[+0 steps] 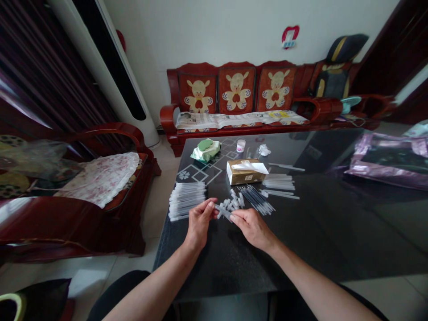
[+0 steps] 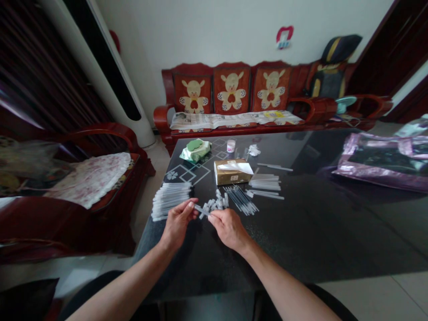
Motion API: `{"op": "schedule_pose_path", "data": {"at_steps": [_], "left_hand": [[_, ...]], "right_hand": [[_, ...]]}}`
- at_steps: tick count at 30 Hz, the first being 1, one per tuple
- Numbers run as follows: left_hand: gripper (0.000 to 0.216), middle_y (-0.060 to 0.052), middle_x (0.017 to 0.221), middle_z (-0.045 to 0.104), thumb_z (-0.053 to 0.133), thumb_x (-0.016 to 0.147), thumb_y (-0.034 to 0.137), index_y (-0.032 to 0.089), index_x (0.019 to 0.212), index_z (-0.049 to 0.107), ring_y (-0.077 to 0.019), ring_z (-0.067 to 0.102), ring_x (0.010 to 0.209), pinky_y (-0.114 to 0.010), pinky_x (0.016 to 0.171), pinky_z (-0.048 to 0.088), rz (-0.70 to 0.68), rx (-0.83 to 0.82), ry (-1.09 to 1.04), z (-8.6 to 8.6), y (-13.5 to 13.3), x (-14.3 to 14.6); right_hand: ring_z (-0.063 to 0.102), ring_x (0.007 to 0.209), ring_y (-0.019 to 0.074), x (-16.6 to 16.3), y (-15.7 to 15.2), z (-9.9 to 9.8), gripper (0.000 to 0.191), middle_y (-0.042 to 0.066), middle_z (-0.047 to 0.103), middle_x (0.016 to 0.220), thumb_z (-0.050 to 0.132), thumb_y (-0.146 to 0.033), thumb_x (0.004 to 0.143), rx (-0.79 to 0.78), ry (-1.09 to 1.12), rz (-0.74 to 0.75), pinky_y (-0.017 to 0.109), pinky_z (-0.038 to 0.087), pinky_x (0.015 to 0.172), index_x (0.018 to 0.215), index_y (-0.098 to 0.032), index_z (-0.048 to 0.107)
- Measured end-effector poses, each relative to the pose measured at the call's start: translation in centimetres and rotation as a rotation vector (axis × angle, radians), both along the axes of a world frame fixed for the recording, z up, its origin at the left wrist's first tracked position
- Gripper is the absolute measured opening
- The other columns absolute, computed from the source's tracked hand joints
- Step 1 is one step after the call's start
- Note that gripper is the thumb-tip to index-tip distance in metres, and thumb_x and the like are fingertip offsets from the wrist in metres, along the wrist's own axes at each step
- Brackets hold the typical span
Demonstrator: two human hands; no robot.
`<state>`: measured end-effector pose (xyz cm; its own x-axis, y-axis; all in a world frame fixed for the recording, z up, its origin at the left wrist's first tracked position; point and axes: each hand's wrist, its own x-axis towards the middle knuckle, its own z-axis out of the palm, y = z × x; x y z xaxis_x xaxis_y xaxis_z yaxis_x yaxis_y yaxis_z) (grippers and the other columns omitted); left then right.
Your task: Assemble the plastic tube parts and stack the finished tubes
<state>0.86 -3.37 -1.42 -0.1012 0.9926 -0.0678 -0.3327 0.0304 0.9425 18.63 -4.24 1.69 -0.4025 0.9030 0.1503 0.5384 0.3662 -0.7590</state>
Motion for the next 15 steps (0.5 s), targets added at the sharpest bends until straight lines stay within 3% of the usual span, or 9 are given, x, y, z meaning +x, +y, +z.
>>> {"op": "schedule_pose_path", "data": {"at_steps": [5,10,15], "left_hand": [[0.035,-0.001,0.061,0.062,0.066,0.078,0.037,0.011,0.100,0.070,-0.0093,0.052,0.057,-0.021,0.058,0.041,0.025,0.034,0.044,0.6,-0.1,0.0],[0.034,-0.001,0.063,0.061,0.065,0.079,0.038,0.012,0.101,0.069,-0.0100,0.052,0.058,-0.021,0.059,0.041,0.017,0.059,0.048,0.8,-0.2,-0.1],[0.033,-0.001,0.063,0.062,0.063,0.080,0.038,0.014,0.101,0.069,-0.0113,0.053,0.058,-0.023,0.060,0.041,0.007,0.128,0.111,1.0,-0.3,-0.3]], "right_hand": [[0.034,0.046,0.0065,-0.2,0.0,-0.2,0.032,-0.005,0.037,0.049,0.048,-0.033,0.088,-0.261,0.289,-0.008,0.020,0.025,0.047,0.068,-0.014,0.063],[0.019,0.032,0.0035,-0.7,-0.4,-0.6,0.033,-0.010,0.028,0.039,0.053,-0.042,0.084,-0.636,0.583,-0.074,0.019,0.012,0.034,0.075,-0.012,0.063],[0.015,0.029,0.0023,-0.7,-0.4,-1.3,0.031,-0.012,0.025,0.039,0.060,-0.044,0.079,-0.861,0.808,0.006,0.017,0.012,0.029,0.076,-0.013,0.060]]}}
